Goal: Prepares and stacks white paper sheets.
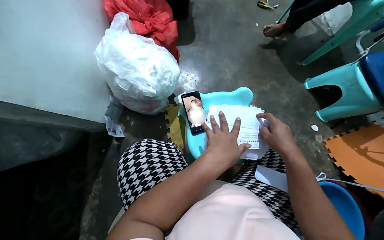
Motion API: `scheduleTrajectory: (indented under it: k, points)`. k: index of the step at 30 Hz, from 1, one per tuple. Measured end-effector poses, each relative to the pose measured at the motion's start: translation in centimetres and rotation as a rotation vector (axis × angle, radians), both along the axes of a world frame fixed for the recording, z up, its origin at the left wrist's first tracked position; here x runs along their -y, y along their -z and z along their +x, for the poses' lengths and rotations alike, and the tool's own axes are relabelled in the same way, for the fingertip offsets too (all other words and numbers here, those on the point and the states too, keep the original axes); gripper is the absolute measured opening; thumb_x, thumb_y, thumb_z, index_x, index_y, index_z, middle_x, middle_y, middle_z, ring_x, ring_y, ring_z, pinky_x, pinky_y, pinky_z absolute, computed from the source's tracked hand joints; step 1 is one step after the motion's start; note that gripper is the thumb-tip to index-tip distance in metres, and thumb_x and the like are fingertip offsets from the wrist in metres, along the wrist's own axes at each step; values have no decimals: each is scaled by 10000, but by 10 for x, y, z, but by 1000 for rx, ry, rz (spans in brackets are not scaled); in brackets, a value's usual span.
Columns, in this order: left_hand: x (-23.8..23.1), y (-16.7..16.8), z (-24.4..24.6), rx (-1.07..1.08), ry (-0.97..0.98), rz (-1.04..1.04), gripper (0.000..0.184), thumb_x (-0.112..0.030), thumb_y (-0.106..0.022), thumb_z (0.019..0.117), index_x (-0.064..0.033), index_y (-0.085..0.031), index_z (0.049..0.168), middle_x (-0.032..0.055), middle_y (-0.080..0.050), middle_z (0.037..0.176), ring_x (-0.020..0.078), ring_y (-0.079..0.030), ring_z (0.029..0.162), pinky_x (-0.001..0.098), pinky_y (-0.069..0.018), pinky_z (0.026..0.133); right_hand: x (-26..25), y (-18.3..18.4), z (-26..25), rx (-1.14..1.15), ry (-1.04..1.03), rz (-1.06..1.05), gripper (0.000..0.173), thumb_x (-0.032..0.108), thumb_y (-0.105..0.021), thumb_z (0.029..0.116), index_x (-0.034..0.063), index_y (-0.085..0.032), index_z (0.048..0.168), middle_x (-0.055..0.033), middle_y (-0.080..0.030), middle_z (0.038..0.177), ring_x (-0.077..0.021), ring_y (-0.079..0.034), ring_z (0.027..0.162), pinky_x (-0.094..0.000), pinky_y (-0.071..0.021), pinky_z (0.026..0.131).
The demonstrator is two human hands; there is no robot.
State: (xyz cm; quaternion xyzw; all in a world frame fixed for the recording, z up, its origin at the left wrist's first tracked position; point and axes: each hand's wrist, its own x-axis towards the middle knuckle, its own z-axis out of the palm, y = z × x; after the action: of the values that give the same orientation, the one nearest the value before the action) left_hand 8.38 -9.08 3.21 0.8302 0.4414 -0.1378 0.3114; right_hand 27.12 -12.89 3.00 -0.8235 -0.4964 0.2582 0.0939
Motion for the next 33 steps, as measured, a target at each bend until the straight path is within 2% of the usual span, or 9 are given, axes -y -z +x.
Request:
scheduleTrajectory:
  k: [4,8,15,18,20,23,25,29,33]
  points:
    - [-10,0,-5,-42,-62,11,900,-750,-352,978,-232,-106,1671,337,-3,1667,631,-58,1490,838,-37,1100,0,0,-2,11,-1,1,404,70,-541,1016,116,-585,1415,-233,-667,1204,-412,-657,1072,-614,-501,914]
    - [-11,8,-8,-24,-60,110,925,-753,-340,979,-166,-141,1666,304,0,1682,571,35,1523,802,56,1128,0,-1,-2,24,4,-31,421,80,-524,1025,123,-564,1442,-235,-662,1230,-419,-653,1099,-617,-495,937]
    - [2,14,-4,203,-30,244,893,-707,-414,988,-126,-243,1644,264,-32,1696,491,42,1556,772,55,1156,15,-14,12,101,37,59,412,160,-512,1055,58,-530,1454,-305,-588,1304,-485,-601,1171,-668,-465,972]
    - [14,16,1,458,28,351,718,-566,-531,1006,-106,-454,1551,258,-214,1667,491,-137,1544,738,-69,1190,37,-27,22,86,4,214,440,106,-438,1031,3,-507,1453,-334,-579,1288,-488,-592,1165,-654,-461,969]
    - [22,14,6,723,37,335,522,-406,-628,995,-84,-613,1406,231,-430,1567,441,-350,1480,639,-242,1204,54,-33,22,18,-41,383,466,136,-427,982,10,-537,1417,-277,-627,1219,-361,-644,1034,-549,-517,874]
    - [31,-2,12,1046,29,4,453,-256,-664,991,27,-608,1340,210,-599,1385,303,-559,1320,441,-429,1134,71,-46,7,-250,-88,555,442,152,-487,971,20,-543,1389,-87,-656,1107,-48,-638,891,-231,-557,775]
    - [33,-10,16,1167,-22,-280,476,-181,-679,977,77,-553,1357,218,-646,1273,243,-648,1168,370,-516,1033,76,-49,-5,-414,-128,615,417,116,-528,964,-4,-539,1363,-23,-660,1074,5,-639,894,-174,-558,792]
    - [32,-13,15,1168,-140,-570,462,-139,-722,942,15,-560,1346,99,-668,939,90,-620,778,266,-539,746,79,-50,-14,-499,-141,663,377,82,-586,946,28,-571,1319,38,-682,1032,0,-657,895,-174,-568,803]
    - [26,-12,6,1093,-135,-571,343,-169,-705,960,8,-622,1243,65,-642,883,75,-581,746,265,-515,733,82,-49,-15,-514,-187,655,375,68,-606,929,37,-594,1303,50,-692,996,-2,-659,872,-174,-570,798]
